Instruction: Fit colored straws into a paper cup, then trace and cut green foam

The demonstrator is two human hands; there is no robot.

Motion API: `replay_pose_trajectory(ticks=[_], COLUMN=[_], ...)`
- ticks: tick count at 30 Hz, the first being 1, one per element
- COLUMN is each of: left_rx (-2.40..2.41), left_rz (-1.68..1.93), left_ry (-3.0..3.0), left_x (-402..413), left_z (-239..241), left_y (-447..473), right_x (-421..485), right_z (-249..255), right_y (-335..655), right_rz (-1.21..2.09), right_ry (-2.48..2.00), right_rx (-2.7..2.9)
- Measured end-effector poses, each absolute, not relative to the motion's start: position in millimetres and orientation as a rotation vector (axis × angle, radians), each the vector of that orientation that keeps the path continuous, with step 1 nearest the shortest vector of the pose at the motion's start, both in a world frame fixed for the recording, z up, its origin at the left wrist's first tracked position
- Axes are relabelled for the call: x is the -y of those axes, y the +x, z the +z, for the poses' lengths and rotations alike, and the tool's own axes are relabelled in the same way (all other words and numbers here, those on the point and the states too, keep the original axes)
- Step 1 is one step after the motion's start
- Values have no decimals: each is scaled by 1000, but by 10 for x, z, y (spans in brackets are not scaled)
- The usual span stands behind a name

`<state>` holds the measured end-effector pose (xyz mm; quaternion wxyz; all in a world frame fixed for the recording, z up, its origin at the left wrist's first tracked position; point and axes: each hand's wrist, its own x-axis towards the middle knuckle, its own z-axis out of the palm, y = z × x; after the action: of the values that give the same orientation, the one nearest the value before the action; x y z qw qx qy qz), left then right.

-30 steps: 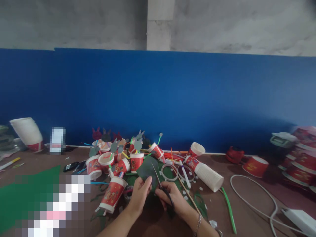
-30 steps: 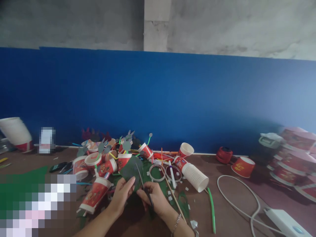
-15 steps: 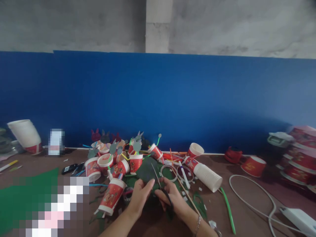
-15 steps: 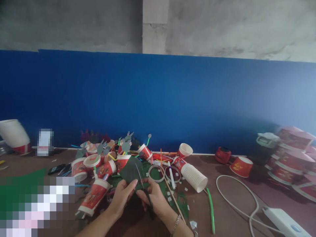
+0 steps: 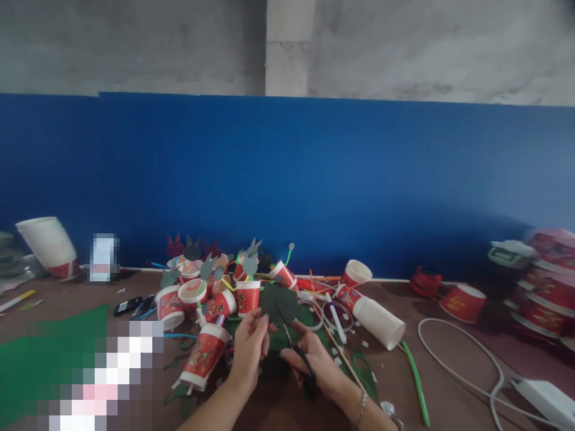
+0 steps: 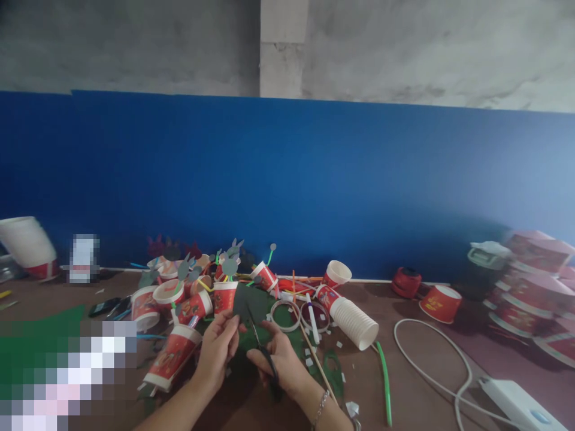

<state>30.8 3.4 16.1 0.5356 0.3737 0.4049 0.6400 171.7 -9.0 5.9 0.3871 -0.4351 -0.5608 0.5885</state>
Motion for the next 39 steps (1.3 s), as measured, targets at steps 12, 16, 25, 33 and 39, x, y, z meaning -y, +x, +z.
replay_pose_trajectory(ticks=[12, 16, 25, 33, 39], left_rx=[-900, -946, -956, -949, -937], left_rz=[1374, 1379, 1361, 1340, 1320], left_ry=[828, 869, 945, 975, 969], left_x=[-39, -52, -46, -53, -61], left_z=[107, 83, 93, 80, 73], left_y=[330, 327, 326, 312, 305], right_x=[116, 130, 106, 99, 49], right_z=[150, 152, 115, 157, 118], right_y=[1705, 1697, 1715, 1753, 1834], right_rz=[1527, 1538, 1537, 1525, 1565], right_ry=[-1078, -1071, -1121, -1096, -1074], right_rx=[1462, 1445, 1437, 1451, 1507])
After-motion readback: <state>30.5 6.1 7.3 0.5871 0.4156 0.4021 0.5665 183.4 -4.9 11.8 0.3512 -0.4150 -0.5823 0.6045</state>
